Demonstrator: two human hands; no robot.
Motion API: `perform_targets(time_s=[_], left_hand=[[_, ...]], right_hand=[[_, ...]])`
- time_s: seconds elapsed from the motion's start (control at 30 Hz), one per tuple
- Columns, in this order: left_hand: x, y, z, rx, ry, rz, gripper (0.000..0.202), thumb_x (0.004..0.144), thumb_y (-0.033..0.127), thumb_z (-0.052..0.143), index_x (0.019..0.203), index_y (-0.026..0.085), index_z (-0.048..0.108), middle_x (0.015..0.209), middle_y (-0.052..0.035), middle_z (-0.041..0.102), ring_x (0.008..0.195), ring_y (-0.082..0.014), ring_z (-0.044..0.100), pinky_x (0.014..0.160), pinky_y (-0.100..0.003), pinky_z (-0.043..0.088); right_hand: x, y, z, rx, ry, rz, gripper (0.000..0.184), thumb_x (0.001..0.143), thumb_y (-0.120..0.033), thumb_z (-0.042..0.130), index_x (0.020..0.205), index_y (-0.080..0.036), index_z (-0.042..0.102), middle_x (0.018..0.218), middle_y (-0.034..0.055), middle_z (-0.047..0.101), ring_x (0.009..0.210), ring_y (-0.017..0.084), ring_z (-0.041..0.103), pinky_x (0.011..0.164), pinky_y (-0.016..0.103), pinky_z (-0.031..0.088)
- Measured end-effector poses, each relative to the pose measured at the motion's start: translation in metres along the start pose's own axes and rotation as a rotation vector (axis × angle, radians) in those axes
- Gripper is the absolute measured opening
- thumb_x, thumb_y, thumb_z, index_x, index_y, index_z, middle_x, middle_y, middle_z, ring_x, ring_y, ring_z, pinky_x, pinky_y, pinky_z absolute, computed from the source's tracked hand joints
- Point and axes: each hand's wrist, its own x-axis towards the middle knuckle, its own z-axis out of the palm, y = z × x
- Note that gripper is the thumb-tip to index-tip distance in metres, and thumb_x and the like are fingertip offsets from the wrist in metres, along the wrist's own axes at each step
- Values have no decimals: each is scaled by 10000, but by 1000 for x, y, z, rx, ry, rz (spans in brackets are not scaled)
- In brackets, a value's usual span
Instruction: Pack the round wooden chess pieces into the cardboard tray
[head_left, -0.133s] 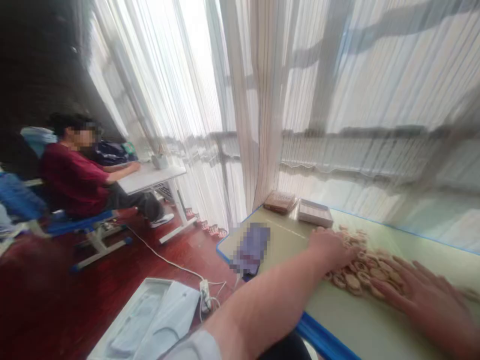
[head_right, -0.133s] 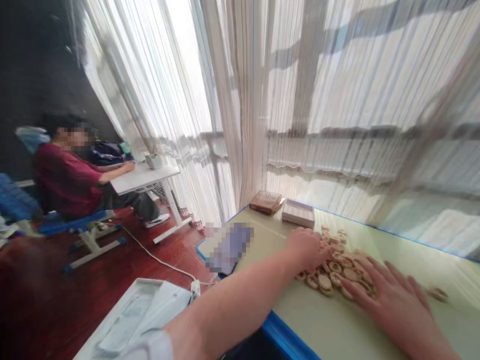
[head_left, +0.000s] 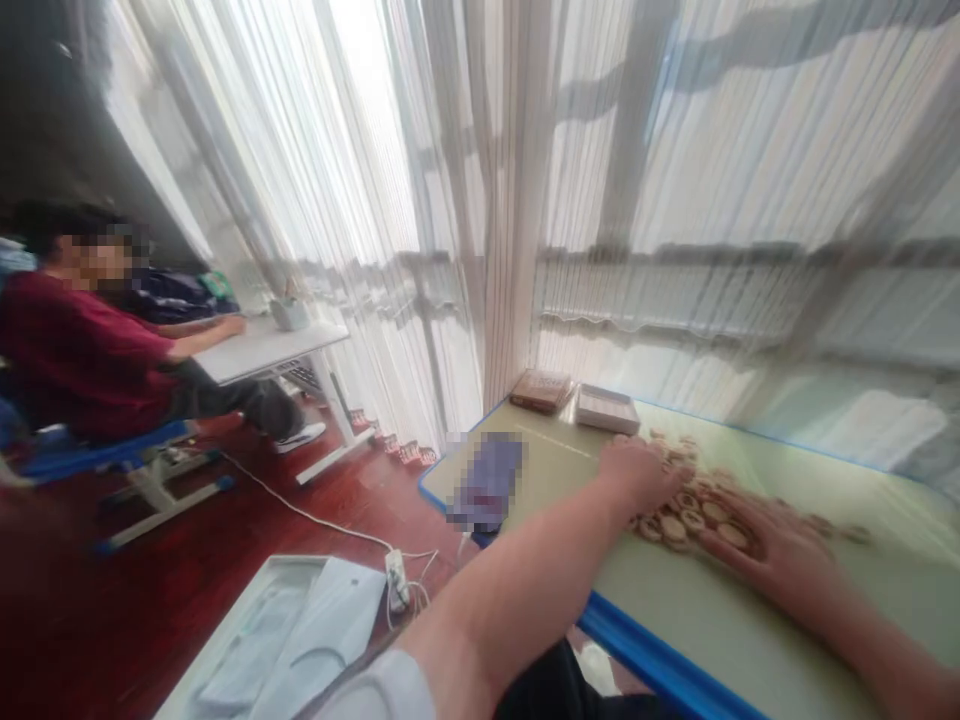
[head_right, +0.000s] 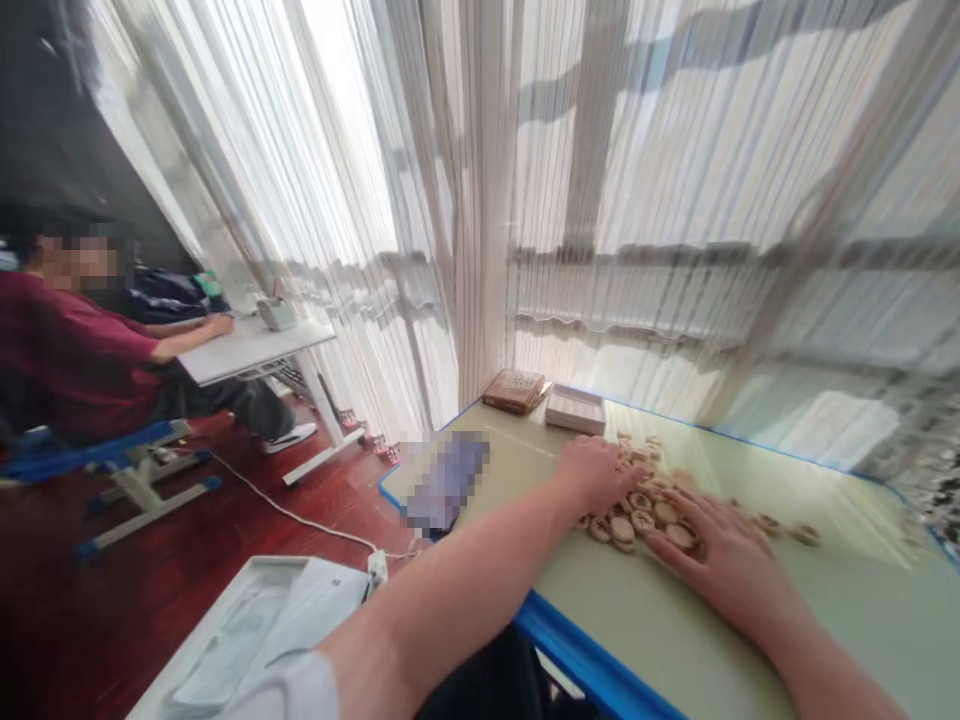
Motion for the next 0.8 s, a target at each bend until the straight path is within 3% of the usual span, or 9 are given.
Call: perform_targets(time_s=[0.1, 0.2, 0.47, 0.8], left_hand=[[-1, -1, 0, -40, 92, -3, 558, 892, 544, 291, 1060, 120, 612, 1060, -131, 626, 1033, -239, 537, 923, -337, 410], [0, -4, 4, -112, 136, 1, 508, 899, 498, 323, 1065, 117, 615, 1044, -122, 630, 1021, -227, 544, 919, -316, 419], [0, -10, 13, -135, 179, -49, 425, 862, 486, 408, 973, 153, 648, 976, -118, 642, 944, -246, 567, 862, -360, 444], [22, -13, 19, -337, 274, -28, 416, 898, 395, 373, 686, 164, 646, 751, -79, 648, 785, -190, 571, 749, -301, 419]], right_hand=[[-2, -11, -10, 39, -76, -3, 713, 754, -670, 457, 1246, -164, 558, 1308, 120, 547, 1224, 296, 472, 1052, 444, 346], [-3, -20, -15, 39, -91, 33, 678, 791, -643, 433, 1253, -160, 549, 1299, 126, 551, 1200, 290, 492, 1026, 443, 375], [7, -32, -17, -2, -174, -104, 667, 824, -636, 395, 1317, -199, 504, 1384, 111, 473, 1287, 302, 402, 1061, 501, 316], [7, -19, -17, 20, -77, -139, 554, 852, -549, 439, 1313, -247, 495, 1381, 74, 479, 1295, 287, 387, 1073, 529, 304]])
